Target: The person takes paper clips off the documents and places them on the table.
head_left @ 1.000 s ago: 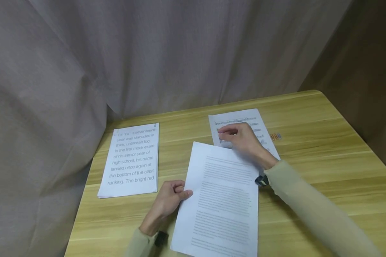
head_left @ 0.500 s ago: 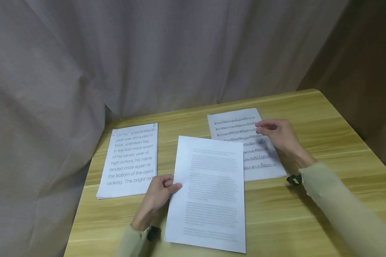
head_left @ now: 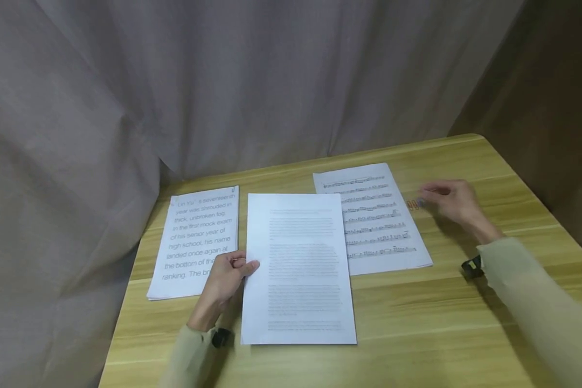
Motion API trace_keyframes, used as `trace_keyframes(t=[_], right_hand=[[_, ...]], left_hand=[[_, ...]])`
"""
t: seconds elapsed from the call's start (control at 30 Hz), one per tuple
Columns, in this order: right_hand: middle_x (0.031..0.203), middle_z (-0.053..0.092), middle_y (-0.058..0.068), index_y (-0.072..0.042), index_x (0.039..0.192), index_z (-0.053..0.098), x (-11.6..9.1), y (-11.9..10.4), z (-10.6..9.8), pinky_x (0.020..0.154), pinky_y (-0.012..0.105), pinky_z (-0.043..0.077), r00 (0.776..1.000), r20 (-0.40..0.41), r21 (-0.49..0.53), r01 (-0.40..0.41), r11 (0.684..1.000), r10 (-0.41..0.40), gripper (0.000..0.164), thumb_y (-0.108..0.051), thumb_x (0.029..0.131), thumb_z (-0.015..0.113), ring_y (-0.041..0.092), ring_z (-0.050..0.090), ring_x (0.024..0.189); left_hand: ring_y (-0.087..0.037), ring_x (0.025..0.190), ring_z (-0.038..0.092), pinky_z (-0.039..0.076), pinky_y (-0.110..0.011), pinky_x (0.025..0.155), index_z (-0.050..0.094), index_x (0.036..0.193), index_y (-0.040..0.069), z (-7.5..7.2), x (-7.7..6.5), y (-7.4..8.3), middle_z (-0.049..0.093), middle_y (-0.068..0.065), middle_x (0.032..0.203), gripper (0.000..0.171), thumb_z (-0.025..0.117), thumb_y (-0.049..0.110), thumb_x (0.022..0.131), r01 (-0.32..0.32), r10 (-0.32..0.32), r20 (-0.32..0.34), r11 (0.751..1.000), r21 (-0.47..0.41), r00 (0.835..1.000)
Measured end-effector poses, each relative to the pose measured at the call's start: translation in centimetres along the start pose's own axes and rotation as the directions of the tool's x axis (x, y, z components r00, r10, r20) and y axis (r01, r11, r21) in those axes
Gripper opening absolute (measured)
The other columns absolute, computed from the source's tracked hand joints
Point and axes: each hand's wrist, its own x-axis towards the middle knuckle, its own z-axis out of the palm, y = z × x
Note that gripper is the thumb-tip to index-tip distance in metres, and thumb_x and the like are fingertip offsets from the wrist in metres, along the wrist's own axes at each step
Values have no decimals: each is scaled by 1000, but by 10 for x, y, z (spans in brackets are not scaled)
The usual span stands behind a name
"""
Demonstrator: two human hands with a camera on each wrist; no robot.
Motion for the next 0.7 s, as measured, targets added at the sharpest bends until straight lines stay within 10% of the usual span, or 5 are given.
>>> trace_keyframes(t=[0.23,0.7], right_hand=[[144,63,38,8,137,66,5,17,-2,113,69,43,996,64,-40,-61,997,63,43,-27,112,62,54,57,134],[142,63,40,11,134,69,11,25,9,115,69,43,998,26,-102,-57,993,60,40,-21,110,64,58,57,134]], left_hand=[[-8,66,67,53,-21,58,73,125,-6,-10,11,1,68,4,74,27,75,4,100,28,-28,-38,1000,10,999],[-10,79,73,57,-23,70,62,142,-8,-34,36,12,79,-11,103,44,73,11,103,50,-44,-85,996,69,995]])
